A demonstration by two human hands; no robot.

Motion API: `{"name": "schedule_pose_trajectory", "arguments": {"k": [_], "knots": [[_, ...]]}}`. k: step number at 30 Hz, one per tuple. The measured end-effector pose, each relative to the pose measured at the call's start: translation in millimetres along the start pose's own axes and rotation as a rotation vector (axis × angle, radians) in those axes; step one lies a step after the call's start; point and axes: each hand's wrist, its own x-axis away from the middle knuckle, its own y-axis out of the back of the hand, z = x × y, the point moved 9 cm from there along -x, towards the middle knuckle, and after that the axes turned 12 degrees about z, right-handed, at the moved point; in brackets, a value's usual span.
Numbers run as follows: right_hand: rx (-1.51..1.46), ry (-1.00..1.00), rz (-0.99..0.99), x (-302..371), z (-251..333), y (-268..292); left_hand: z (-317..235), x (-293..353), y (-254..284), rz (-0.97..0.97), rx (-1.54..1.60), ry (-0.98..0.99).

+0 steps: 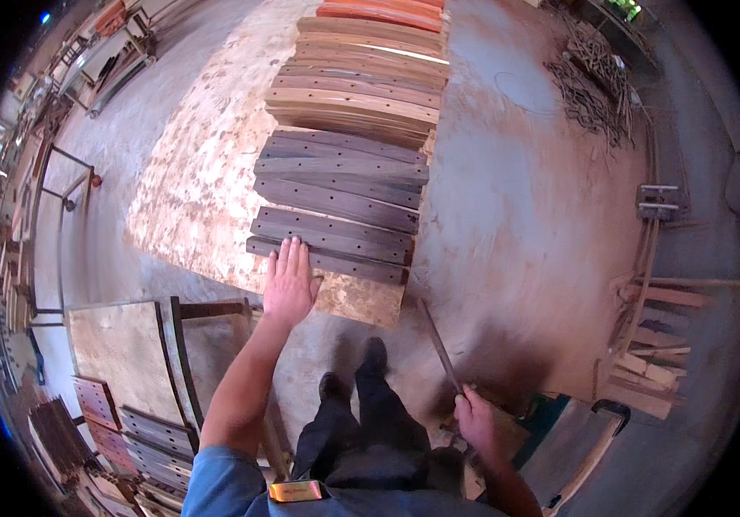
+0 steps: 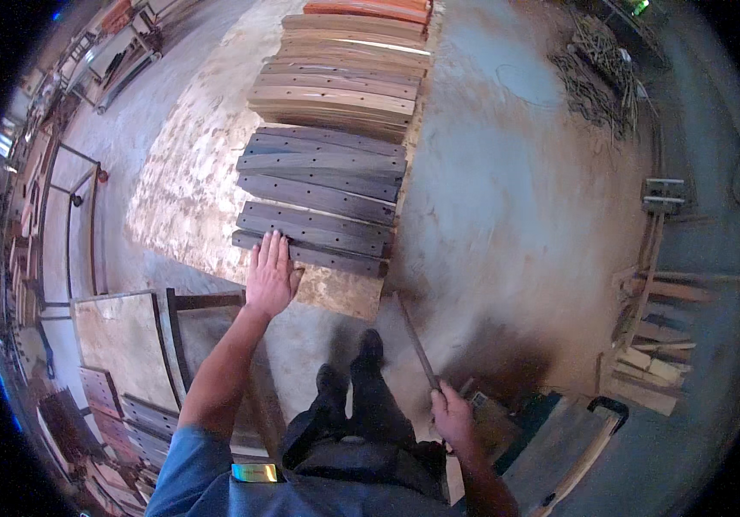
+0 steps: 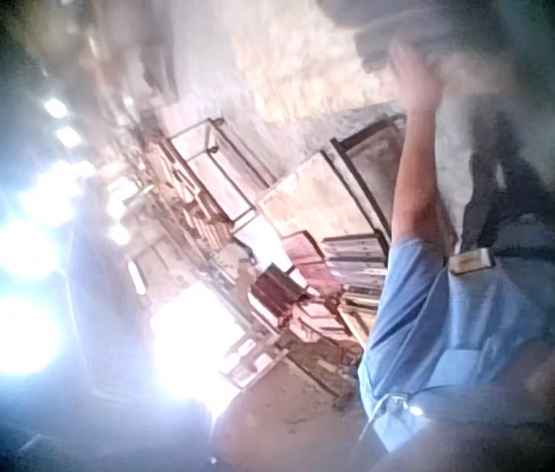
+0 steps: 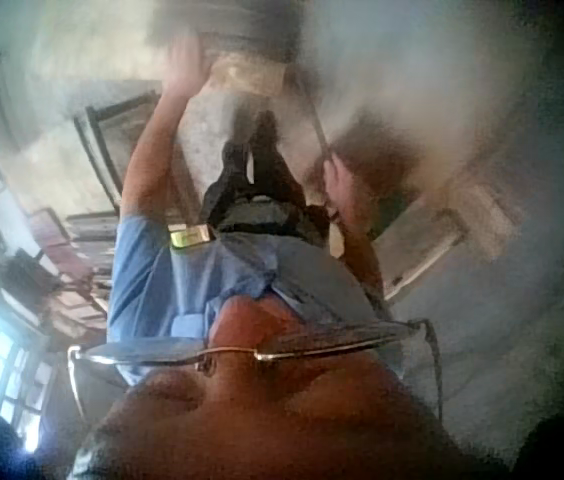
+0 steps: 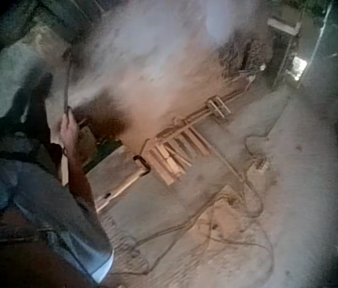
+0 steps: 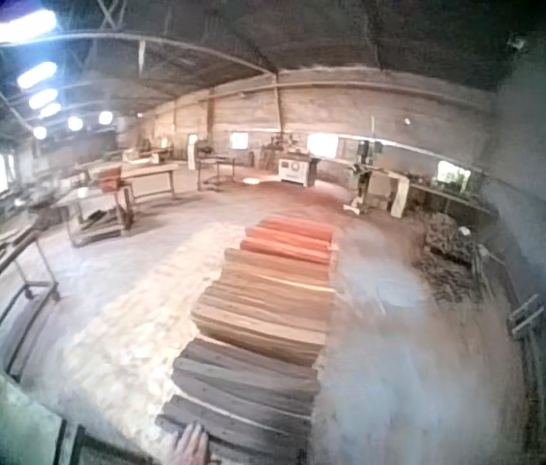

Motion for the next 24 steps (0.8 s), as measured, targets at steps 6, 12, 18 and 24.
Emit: {"name": "schedule_pose_trajectory", "arguments": {"k": [6, 12, 18, 24], "knots": [[-0.044, 0.146, -0.087, 0, -15, -7, 6, 12, 19, -0.099, -0.059, -0.114], [-0.177, 0.075, -0.131, 37, -34, -16, -3, 9, 25, 0.030, -0.200, -0.196], [-0.255, -0.017, -0.218, 108, -97, -69, -16, 92, 14, 0.100, 0.123, -0.153], [-0.310, -0.006, -0.222, 182, -98, -128, -52, 174, 3, 0.246, 0.733, -0.191]]}}
